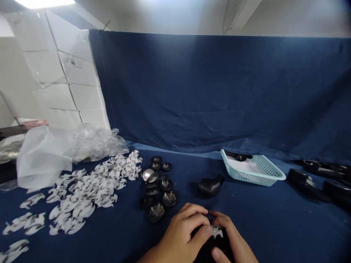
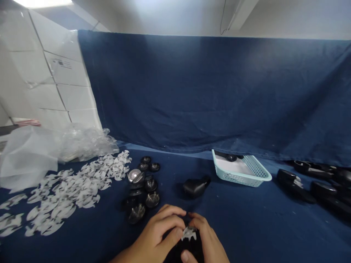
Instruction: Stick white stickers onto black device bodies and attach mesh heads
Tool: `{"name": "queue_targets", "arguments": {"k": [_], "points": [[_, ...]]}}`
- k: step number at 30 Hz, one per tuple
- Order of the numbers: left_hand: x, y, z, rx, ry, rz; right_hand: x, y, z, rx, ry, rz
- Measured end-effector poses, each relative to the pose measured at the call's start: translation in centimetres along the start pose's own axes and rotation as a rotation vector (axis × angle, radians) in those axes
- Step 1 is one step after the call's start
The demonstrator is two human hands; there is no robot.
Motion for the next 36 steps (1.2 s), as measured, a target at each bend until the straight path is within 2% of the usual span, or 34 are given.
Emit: {"name": "queue_targets", "arguments": {"k": [6, 11, 18, 22, 30, 36], "points": [[0.4, -0.1, -0.2, 0.029, 0.015, -0.052, -0.1, 0.1, -0.2, -0.014, 0.052, 0.006], [1.1, 0.1, -0.5, 0.051, 0.013, -0.125, -0.8, 0.2, -0.5, -0.104, 0.034, 0.092], [1.8, 0.1, -0.7, 0.035, -0.014, -0.232, -1.3, 0.0, -0.5, -0.126, 0.060, 0.132], [2.1, -0.1, -0.9, -0.012, -0.008, -0.292, -1.6, 0.1, -1.1, -0.141, -0.024, 0.136], [2.8, -0.1, -1.8, -0.036, -0.046, -0.245, -1.6, 0.5, -2.0, -0.195, -0.115, 0.102], [2.6, -0.1, -1.5, -0.027, -0.043, -0.241, -1.5, 0.5, -2.4, -0.227, -0.152, 0.109]]}}
Point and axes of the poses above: each hand's wrist, its own y-axis towards the middle knuckle, its own x-axis out of the palm, z = x × y, the point moved 8 cm from there along y, towards the middle knuckle, and after that the axes turned 12 degrees about y, right-handed, at the moved point
